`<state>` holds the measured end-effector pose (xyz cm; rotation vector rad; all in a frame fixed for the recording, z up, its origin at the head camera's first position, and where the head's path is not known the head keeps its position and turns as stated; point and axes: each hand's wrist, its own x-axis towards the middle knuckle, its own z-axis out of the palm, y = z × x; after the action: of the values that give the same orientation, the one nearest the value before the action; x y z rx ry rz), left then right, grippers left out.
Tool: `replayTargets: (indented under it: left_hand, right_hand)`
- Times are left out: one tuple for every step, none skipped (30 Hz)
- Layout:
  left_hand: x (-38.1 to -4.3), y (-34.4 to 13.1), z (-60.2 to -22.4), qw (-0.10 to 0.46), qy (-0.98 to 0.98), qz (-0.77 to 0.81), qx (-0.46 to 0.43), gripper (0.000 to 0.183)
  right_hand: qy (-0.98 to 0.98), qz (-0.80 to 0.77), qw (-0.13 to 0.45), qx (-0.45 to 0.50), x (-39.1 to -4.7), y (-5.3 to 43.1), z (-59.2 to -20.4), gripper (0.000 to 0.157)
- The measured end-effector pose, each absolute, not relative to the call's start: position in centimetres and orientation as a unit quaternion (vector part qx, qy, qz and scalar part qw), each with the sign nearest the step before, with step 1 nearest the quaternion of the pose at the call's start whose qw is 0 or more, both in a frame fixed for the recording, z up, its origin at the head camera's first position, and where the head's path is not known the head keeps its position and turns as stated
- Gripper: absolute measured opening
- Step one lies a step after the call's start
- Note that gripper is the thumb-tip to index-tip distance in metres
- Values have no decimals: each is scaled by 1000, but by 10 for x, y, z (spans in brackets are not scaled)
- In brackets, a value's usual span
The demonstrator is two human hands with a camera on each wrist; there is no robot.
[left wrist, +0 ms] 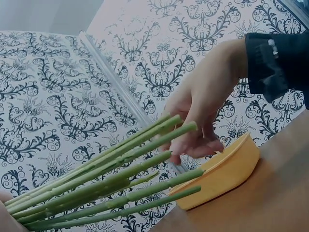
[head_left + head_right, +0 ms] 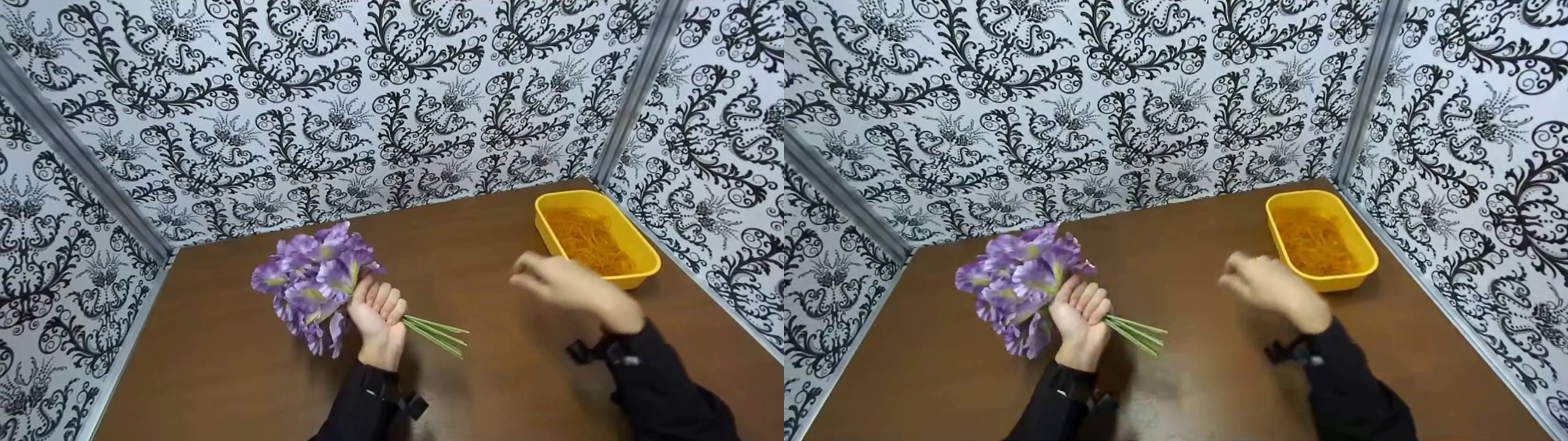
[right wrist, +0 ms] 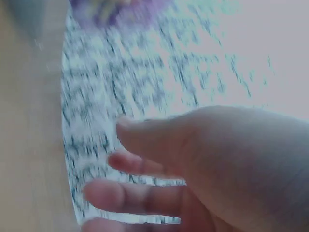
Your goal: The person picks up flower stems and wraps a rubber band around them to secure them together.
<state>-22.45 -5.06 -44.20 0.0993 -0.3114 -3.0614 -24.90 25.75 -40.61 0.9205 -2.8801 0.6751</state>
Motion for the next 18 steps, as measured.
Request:
replayTargets:
  left_hand:
    - [-225, -50, -442, 29, -102, -994, 34, 50]
    - [-225, -50, -442, 27, -101, -994, 35, 50]
    - [-225, -49, -443, 25, -102, -994, 37, 50]
    - [-225, -49, -443, 22, -101, -994, 38, 50]
    - [-225, -49, -443, 20, -101, -994, 40, 50]
    - [-225, -49, -443, 18, -100, -994, 41, 50]
    - [-225, -49, -444, 17, -98, -994, 42, 51]
    - [-225, -49, -444, 16, -97, -994, 41, 51]
    - [-225, -49, -444, 15, -95, -995, 39, 51]
    - [-225, -49, -444, 15, -94, -995, 38, 51]
    - [-225, -49, -444, 16, -93, -995, 36, 50]
    - [-225, -50, -444, 15, -91, -995, 34, 50]
    - [-225, -50, -444, 14, -90, -995, 32, 50]
    - [-225, -50, -444, 13, -89, -995, 31, 50]
    - [-225, -50, -444, 12, -89, -996, 29, 50]
    - [-225, -50, -444, 11, -89, -996, 29, 50]
    - [-225, -50, -444, 10, -88, -996, 29, 50]
    - [-225, -50, -444, 8, -88, -996, 29, 50]
  right_hand:
    - [-936, 215, 33, 275, -253, 266, -405, 24]
    - [-942, 215, 41, 254, -256, 274, -405, 26]
    - [-949, 210, 46, 231, -259, 282, -405, 28]
    - [-953, 207, 52, 214, -263, 289, -405, 30]
    - [-957, 206, 56, 198, -266, 297, -407, 32]
    - [-960, 202, 60, 184, -270, 303, -409, 33]
    - [-962, 201, 64, 172, -274, 310, -412, 34]
    - [-964, 200, 69, 161, -278, 316, -416, 35]
    - [-965, 198, 75, 152, -283, 321, -420, 35]
    - [-967, 198, 78, 143, -287, 327, -424, 35]
    - [-967, 198, 81, 136, -291, 332, -429, 35]
    - [-968, 198, 84, 128, -295, 336, -433, 35]
    - [-969, 198, 86, 120, -298, 340, -438, 35]
    - [-970, 198, 87, 112, -301, 343, -441, 34]
    - [-971, 197, 86, 106, -303, 346, -445, 35]
    - [-972, 195, 86, 100, -305, 349, -449, 35]
    - [-973, 194, 85, 94, -307, 351, -453, 36]
    - [-974, 193, 81, 87, -307, 353, -455, 37]
